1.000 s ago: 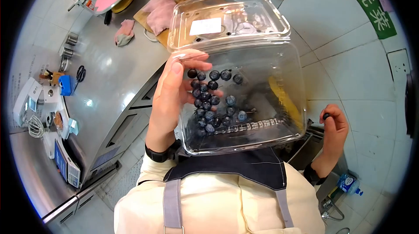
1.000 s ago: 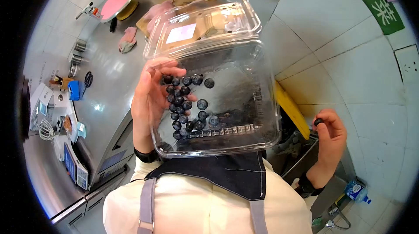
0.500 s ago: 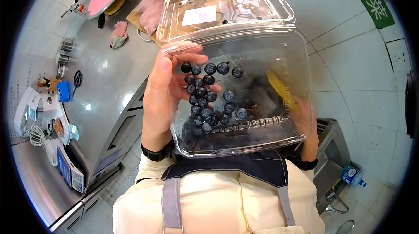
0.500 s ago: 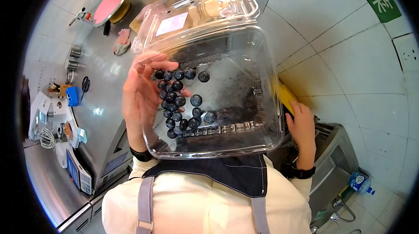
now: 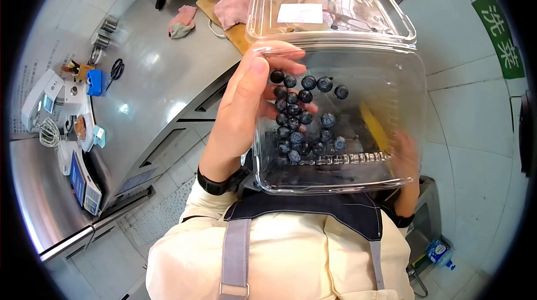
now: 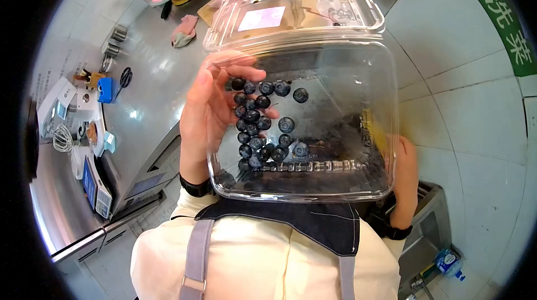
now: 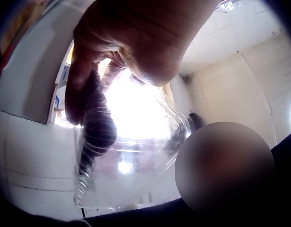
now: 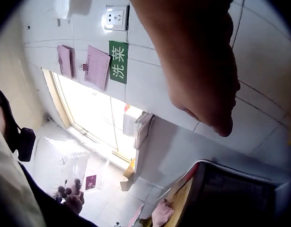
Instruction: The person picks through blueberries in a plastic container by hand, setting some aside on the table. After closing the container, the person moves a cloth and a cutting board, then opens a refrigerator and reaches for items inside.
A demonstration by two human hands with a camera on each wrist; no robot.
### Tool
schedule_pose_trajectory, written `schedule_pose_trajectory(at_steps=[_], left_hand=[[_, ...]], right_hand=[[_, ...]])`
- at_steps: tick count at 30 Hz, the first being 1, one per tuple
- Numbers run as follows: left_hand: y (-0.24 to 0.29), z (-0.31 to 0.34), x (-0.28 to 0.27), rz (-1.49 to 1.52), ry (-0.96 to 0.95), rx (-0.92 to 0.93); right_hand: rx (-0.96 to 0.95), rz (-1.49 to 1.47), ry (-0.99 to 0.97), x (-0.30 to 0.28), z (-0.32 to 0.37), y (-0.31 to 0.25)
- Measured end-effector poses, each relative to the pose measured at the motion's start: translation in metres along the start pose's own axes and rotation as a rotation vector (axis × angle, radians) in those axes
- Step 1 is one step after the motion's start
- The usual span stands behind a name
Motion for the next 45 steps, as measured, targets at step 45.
schedule_pose_trajectory(at_steps=[45], left_hand=[[-0.01, 0.013, -0.037, 0.01, -0.023, 0.011]], right_hand=[[-0.343, 0.213, 0.14, 0.006, 0.015, -0.067]])
Point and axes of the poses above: each hand's wrist, its own z-axis away from the middle knuckle, its own x-axis out of the palm, y = z × x, the point moved 3 cm from there along -z, towards the middle knuckle, and after that the axes turned 12 degrees about -y, right-handed, at the moved point
